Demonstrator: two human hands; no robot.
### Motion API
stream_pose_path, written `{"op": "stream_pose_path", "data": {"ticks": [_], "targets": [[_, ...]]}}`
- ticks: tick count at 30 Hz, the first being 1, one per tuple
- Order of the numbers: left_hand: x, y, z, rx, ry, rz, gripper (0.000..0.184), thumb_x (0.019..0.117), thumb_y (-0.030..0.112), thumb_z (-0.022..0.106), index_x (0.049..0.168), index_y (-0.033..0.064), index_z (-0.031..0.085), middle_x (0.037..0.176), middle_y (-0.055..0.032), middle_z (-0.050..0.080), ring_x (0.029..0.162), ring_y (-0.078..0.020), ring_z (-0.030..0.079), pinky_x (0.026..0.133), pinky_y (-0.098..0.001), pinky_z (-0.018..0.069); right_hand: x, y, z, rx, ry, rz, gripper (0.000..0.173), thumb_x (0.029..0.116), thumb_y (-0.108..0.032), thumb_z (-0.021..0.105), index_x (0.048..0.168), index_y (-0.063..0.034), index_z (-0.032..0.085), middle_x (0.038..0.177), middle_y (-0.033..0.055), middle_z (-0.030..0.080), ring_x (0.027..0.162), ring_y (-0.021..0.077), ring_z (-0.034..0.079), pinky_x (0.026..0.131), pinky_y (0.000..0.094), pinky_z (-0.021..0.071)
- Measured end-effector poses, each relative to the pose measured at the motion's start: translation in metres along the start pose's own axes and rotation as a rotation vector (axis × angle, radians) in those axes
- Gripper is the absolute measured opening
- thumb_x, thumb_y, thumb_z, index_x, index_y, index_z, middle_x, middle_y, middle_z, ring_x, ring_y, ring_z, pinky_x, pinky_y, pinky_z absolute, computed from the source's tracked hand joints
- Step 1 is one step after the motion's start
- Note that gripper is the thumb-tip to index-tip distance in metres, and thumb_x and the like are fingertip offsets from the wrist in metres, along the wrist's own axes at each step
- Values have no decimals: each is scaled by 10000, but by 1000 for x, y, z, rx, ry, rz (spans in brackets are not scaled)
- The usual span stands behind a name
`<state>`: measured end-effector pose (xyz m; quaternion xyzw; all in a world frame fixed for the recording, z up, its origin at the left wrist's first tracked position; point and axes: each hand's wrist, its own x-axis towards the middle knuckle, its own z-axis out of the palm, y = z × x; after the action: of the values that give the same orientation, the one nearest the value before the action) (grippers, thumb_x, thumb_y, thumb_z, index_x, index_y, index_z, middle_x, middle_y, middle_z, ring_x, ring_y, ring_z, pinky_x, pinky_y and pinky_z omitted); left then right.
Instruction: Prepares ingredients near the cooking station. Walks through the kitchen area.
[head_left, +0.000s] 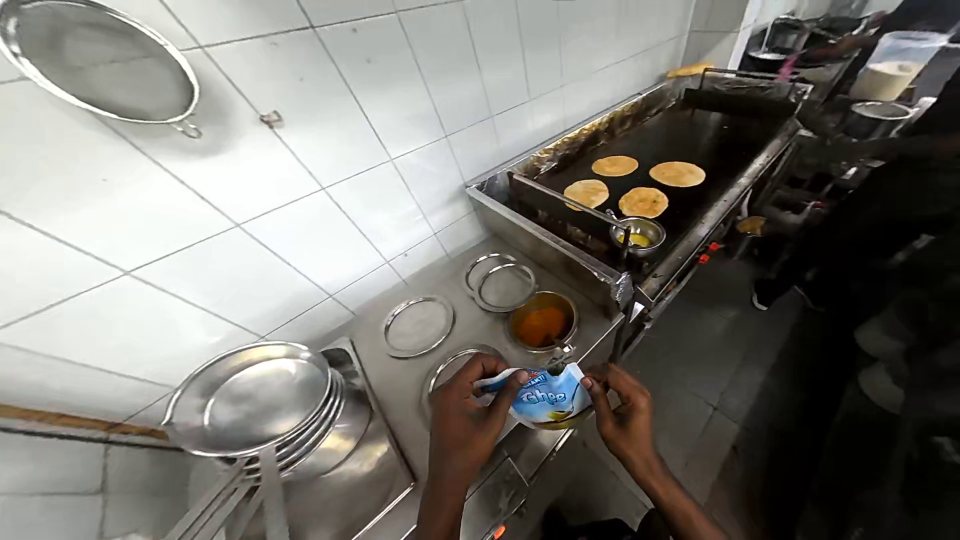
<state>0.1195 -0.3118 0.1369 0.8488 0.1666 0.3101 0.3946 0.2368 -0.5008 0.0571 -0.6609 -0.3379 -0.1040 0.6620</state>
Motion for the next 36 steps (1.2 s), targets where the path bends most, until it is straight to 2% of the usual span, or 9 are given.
{"op": "stream_pose_path", "data": {"ticks": [4,8,12,16,18,22,28,32,36], "targets": [[5,15,23,33,-86,122,236,859,475,783,951,263,737,912,115,714,864,-74,692,781,-336,611,-3,2,-22,-120,120,-81,126,963,-114,628,941,-82,748,886,2,719,799,104,674,733,305,594],[11,33,54,-47,-97,220,195,954,396,683,879,225,737,836,101,693,785,-69,673,725,-315,598,-4,0,-46,-253,227,-159,151,986,-172,614,957,-112,749,889,-14,719,837,104,670,779,314,573],[10,55,83,-29,-51,248,192,968,357,646,844,221,704,788,108,661,736,-65,643,679,-323,567,-11,-5,-68,-331,287,-185,160,1000,-188,599,945,-112,729,873,-13,696,839,106,652,795,304,557],[3,73,98,95,-121,342,262,985,396,637,1149,195,675,962,101,681,873,-41,656,777,-317,586,-22,-3,-91,-350,333,-168,161,999,-164,584,948,-93,718,861,5,678,807,114,651,742,299,573],[3,76,104,113,-144,411,290,982,388,649,1182,179,668,1017,81,689,930,-67,652,830,-347,568,-23,-1,-104,-367,349,-166,168,1007,-174,576,950,-96,714,856,4,677,798,109,652,736,294,577],[4,85,118,51,-154,440,183,955,370,684,997,198,734,1009,79,701,959,-100,653,850,-368,563,-24,-1,-126,-422,368,-177,181,1009,-191,573,946,-95,712,842,3,677,784,95,647,748,275,570],[3,104,135,204,-80,416,212,914,425,690,878,220,732,1022,71,693,1036,-162,601,904,-417,488,-30,-5,-141,-527,356,-226,168,996,-172,554,945,-106,700,807,19,660,750,119,630,720,281,545],[10,119,134,257,-182,409,223,908,444,672,785,258,685,882,115,654,911,-116,585,803,-380,481,-35,-5,-148,-564,357,-222,164,993,-175,561,960,-111,708,803,9,664,743,125,625,709,294,534],[19,129,141,272,-158,457,193,858,295,673,691,205,639,746,76,593,766,-120,593,681,-366,506,-34,-4,-151,-584,353,-237,153,981,-157,568,941,-110,708,785,9,657,730,129,615,706,298,525]]}}
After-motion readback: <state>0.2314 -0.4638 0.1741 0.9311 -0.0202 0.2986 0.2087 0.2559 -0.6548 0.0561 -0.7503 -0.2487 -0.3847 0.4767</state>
